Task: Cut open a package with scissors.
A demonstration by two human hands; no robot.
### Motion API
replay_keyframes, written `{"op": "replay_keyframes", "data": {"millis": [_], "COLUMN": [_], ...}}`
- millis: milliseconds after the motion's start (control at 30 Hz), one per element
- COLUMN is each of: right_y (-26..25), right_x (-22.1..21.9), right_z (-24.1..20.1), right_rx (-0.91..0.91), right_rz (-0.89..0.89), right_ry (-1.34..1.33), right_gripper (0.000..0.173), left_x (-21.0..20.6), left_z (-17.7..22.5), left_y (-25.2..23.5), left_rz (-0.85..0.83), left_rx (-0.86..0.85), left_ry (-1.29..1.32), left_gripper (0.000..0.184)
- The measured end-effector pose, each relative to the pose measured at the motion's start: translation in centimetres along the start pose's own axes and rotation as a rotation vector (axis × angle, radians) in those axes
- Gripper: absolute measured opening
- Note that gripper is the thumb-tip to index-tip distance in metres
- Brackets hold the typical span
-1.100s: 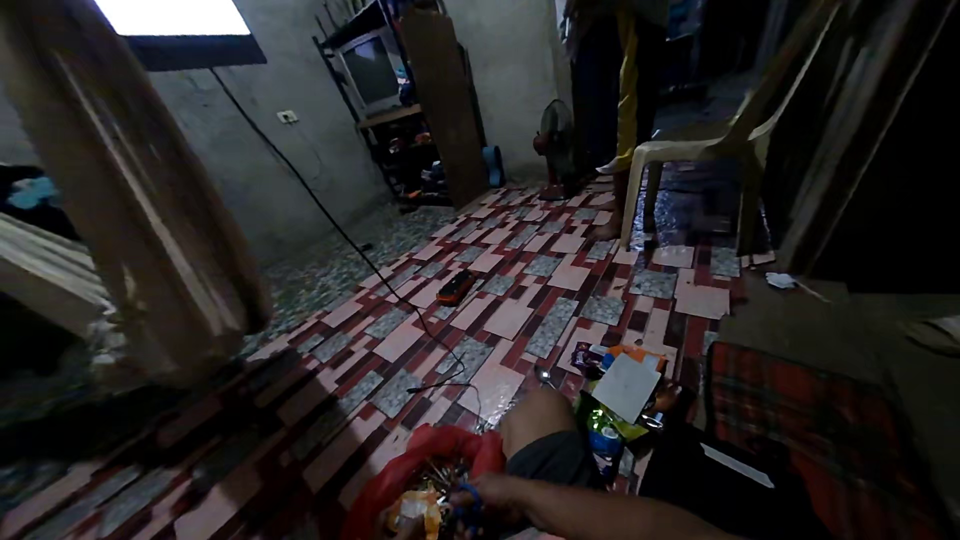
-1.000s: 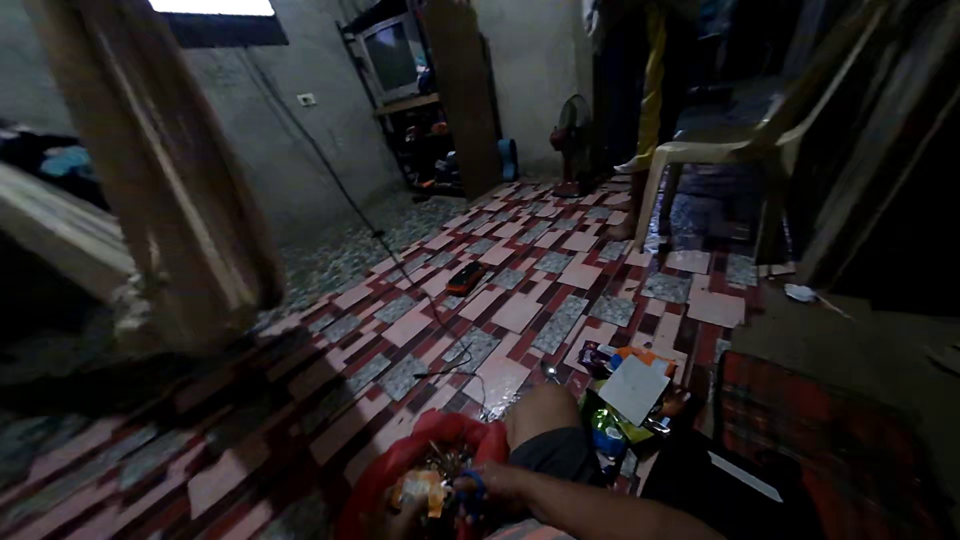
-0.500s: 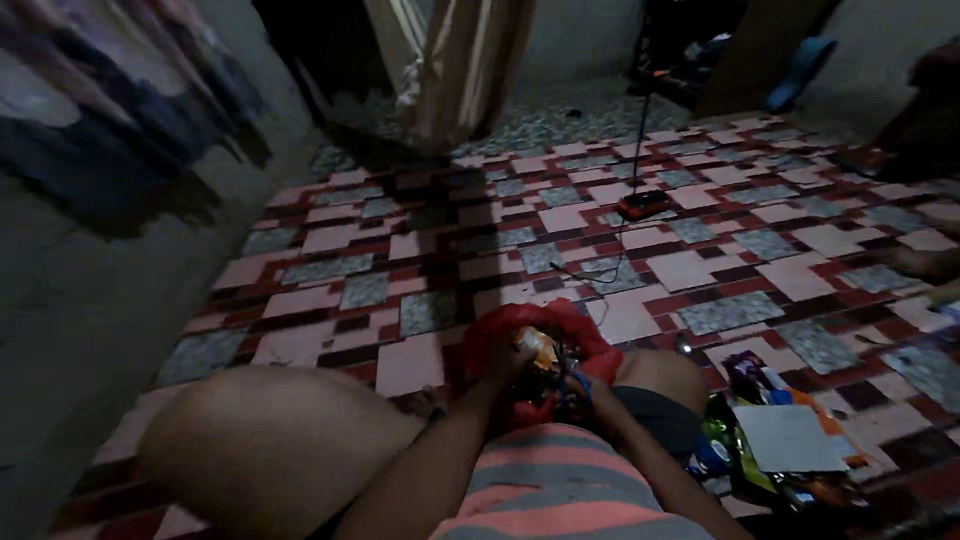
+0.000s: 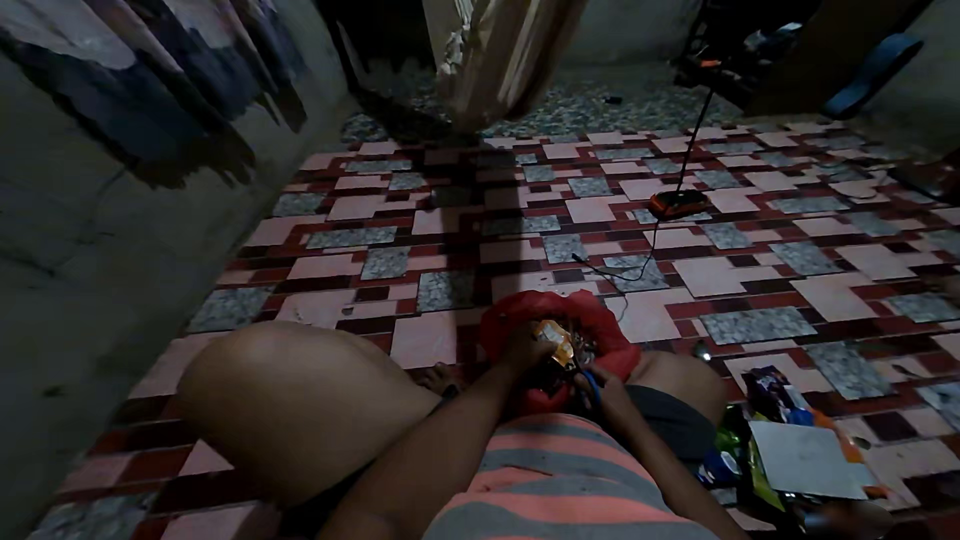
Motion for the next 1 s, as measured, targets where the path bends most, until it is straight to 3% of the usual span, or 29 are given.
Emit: {"op": "replay_keyframes", "data": {"millis": [233,700,1000], "right_y": [0.05,0.19,0.32], "right_x": [-0.12,0.27,0.29], "right_z": [0.02,-0.02,-0.18], "right_rx": [-0.01,0.111,0.039], "right_rz": [0.006,0.122,0.091], "right_ry": [0.005,0.045,0.044], "right_gripper": [0.026,0.015,0.02], "left_x": [-0.08,-0.41,-0.71], "left_z": [0.05,-0.57,-0.44], "left_y": [0.33,-0.27,-0.15], "left_rz": [0.033,0.004,-0.021], "left_rx": [0.063,0.073,0.087], "left_ry": [0.118,0.086,0.176], "left_gripper": [0.043,0.045,0.048]}}
Point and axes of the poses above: each hand's wrist, its own y-axis away from the middle knuckle, its own x-axis out of the back of the hand, z = x × y, the point moved 6 cm from there along -y, towards the middle knuckle, and after that the axes turned 3 degrees about -y, right-handed, at the moved point
